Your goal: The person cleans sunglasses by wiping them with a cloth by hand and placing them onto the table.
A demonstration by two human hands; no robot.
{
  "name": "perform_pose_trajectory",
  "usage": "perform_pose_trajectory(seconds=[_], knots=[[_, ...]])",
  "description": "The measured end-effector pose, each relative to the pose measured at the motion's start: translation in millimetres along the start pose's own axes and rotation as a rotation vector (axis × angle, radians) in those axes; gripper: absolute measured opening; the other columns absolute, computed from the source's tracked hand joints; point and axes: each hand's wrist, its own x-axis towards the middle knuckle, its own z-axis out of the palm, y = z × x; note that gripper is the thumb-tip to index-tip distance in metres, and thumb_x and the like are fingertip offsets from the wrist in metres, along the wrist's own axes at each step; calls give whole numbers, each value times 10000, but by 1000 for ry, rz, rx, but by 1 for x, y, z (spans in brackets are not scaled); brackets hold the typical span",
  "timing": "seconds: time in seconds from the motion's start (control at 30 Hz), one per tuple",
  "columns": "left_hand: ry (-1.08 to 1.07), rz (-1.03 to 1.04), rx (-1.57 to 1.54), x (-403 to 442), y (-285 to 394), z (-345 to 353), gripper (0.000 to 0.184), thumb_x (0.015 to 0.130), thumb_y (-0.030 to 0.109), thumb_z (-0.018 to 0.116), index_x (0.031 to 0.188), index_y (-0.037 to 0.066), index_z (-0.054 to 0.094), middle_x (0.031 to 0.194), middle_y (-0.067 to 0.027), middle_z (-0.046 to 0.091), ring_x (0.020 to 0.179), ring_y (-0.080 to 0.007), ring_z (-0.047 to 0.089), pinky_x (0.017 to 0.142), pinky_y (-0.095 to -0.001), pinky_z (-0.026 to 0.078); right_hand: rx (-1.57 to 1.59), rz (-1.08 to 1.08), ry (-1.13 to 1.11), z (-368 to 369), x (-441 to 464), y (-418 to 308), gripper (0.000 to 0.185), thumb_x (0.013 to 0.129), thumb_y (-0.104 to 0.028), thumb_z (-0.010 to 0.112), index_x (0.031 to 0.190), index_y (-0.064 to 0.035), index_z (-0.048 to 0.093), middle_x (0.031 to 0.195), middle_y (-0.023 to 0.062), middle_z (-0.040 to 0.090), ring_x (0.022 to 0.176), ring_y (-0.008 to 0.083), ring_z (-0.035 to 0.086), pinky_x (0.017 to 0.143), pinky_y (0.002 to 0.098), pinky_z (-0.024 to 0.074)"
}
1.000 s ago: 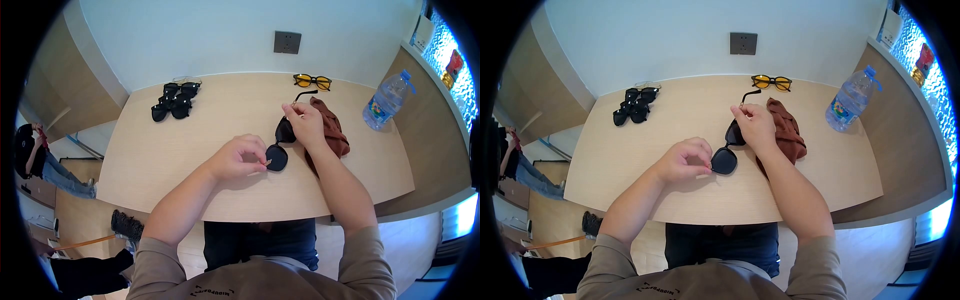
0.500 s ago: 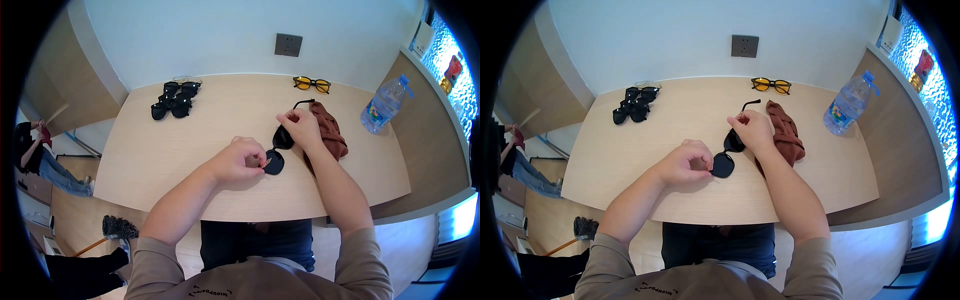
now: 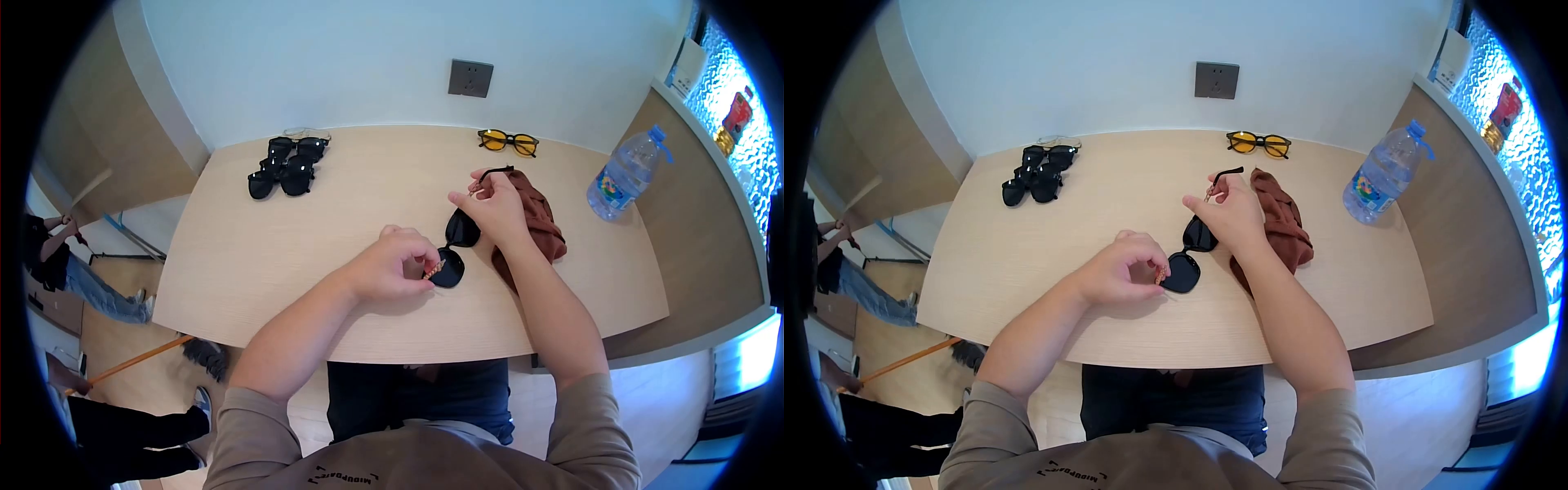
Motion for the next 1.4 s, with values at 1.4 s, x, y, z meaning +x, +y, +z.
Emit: perform_pose_trajectory(seconds=[1.4], knots=[[363, -3, 45, 7, 3, 17, 178, 753, 107, 729, 928, 103, 764, 846, -66, 730, 799, -265, 655, 805, -390, 465, 323, -200, -165, -4, -103, -10, 354, 826, -10, 685, 1122, -30, 493, 977, 99, 700, 905, 155, 670, 799, 288, 528]])
